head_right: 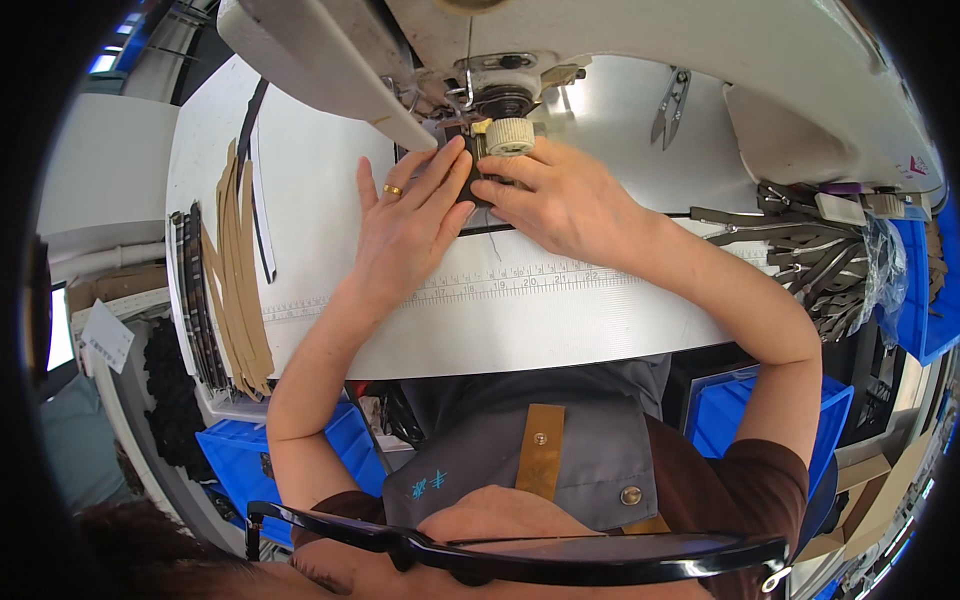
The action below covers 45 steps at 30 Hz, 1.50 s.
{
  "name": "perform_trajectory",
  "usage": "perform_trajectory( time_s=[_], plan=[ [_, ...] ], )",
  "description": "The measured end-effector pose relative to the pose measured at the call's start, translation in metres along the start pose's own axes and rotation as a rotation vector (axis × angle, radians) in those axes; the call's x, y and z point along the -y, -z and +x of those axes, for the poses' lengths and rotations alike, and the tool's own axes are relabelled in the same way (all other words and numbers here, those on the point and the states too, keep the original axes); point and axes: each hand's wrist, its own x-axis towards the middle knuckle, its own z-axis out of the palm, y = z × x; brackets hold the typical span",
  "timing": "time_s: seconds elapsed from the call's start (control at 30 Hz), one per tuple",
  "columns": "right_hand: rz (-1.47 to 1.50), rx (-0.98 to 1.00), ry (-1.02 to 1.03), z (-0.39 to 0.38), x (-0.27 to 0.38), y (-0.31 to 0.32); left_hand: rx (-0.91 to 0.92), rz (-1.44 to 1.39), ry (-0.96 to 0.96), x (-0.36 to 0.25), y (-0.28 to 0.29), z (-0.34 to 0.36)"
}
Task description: The recorder uses a sewing machine to attach a fabric strip to a zipper.
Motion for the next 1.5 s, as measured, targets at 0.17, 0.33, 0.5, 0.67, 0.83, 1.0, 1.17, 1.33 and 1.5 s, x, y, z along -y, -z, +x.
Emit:
perform_trajectory(
  time_s=[0.17,0.33,0.5,0.67,0.83,1.0,1.17,1.33,1.5],
  plan=[
    [-0.047,-0.080,-0.014,0.006,-0.004,-0.002,-0.084,-0.030,-0.066,0.014,-0.010,-0.001],
    [-0.086,-0.116,0.018,0.002,-0.010,-0.005,-0.138,-0.052,-0.100,0.023,-0.009,0.014],
    [-0.134,-0.139,0.017,0.002,-0.003,-0.005,-0.162,-0.036,-0.104,0.026,-0.013,0.014],
    [-0.135,-0.135,-0.002,0.000,-0.003,-0.006,-0.099,-0.060,-0.086,0.023,-0.006,0.011],
    [-0.120,-0.159,-0.025,0.004,-0.006,-0.007,-0.087,-0.007,-0.081,0.019,-0.004,0.016],
    [-0.157,-0.161,-0.076,0.007,-0.006,-0.007,-0.057,-0.015,-0.084,0.023,-0.009,0.015],
    [-0.197,-0.059,-0.161,0.004,0.000,0.002,-0.033,-0.013,-0.064,0.024,-0.011,0.016],
    [-0.149,-0.076,-0.163,-0.015,0.012,0.008,0.085,-0.070,-0.001,0.029,0.002,0.019],
    [-0.130,-0.063,-0.185,-0.018,0.011,0.015,0.076,-0.676,0.457,0.060,0.034,0.048]
  ],
)
